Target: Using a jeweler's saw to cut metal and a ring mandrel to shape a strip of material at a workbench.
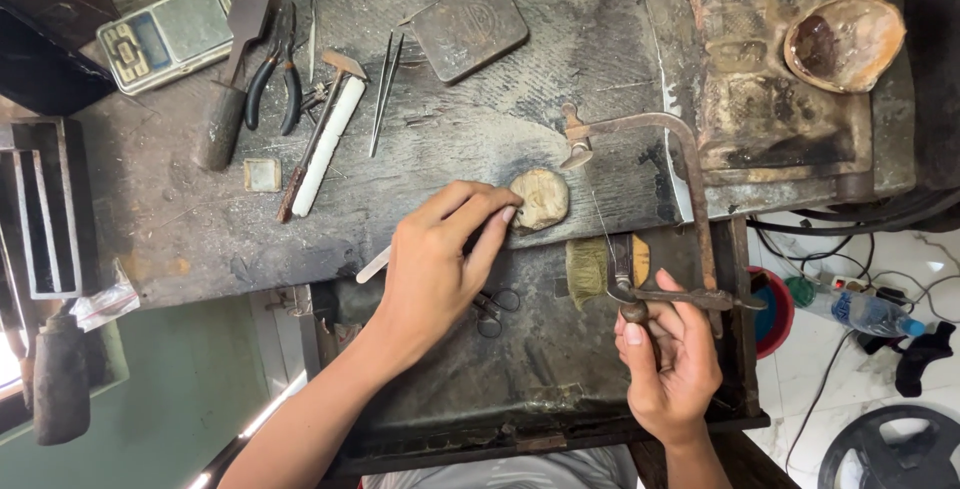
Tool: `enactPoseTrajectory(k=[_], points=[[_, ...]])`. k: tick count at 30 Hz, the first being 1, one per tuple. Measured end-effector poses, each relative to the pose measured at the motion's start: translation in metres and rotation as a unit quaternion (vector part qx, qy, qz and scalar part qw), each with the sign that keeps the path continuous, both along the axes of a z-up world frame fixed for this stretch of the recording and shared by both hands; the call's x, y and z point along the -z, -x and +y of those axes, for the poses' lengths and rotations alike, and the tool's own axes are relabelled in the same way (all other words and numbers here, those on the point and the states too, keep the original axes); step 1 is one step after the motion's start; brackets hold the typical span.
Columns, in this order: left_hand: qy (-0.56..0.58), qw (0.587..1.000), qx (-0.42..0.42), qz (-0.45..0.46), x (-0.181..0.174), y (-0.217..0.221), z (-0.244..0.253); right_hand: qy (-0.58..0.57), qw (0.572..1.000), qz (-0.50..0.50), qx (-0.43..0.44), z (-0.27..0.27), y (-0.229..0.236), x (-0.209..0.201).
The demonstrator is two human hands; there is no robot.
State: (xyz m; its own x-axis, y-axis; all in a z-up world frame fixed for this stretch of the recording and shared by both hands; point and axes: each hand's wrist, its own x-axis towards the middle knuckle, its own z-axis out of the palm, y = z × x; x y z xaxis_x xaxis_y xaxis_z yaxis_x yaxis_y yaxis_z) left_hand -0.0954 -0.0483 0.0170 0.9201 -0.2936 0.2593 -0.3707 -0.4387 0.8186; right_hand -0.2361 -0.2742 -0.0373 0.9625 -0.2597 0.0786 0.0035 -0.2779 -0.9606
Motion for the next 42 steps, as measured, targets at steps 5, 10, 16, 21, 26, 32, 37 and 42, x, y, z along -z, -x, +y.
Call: enactPoseTrajectory(k=[5, 10, 16, 21, 26, 32, 37, 42], points=[[-0.054, 0.997, 0.033, -0.041, 0.004, 0.004, 0.0, -0.005, 1.0, -0.006, -0.007, 0.001, -0.001, 0.0], [-0.056, 0.997, 0.023, -0.055, 0.008, 0.004, 0.0, 0.0, 1.0, -0.01, -0.006, 0.001, -0.002, 0.002], [-0.003, 0.998, 0.036, -0.049, 0.008, 0.005, -0.007, 0.0, 1.0, -0.007, 0.001, 0.001, -0.004, 0.003], [-0.051, 0.995, 0.027, -0.078, 0.016, 0.02, -0.003, -0.003, 1.0, -0.017, 0.021, 0.007, -0.009, -0.009], [-0.084, 0.985, 0.144, -0.046, 0.024, 0.088, 0.01, -0.035, 0.998, -0.023, 0.045, 0.002, -0.012, -0.015], [-0.135, 0.896, 0.385, 0.173, 0.062, 0.15, 0.028, -0.05, 0.997, -0.025, 0.059, -0.001, -0.014, -0.02], [-0.131, 0.9, 0.374, 0.182, 0.065, 0.162, 0.026, -0.051, 0.996, -0.029, 0.072, 0.002, -0.011, -0.025], [-0.101, 0.872, 0.424, 0.222, 0.078, 0.176, 0.022, -0.066, 0.995, -0.016, 0.071, 0.002, -0.009, -0.026]])
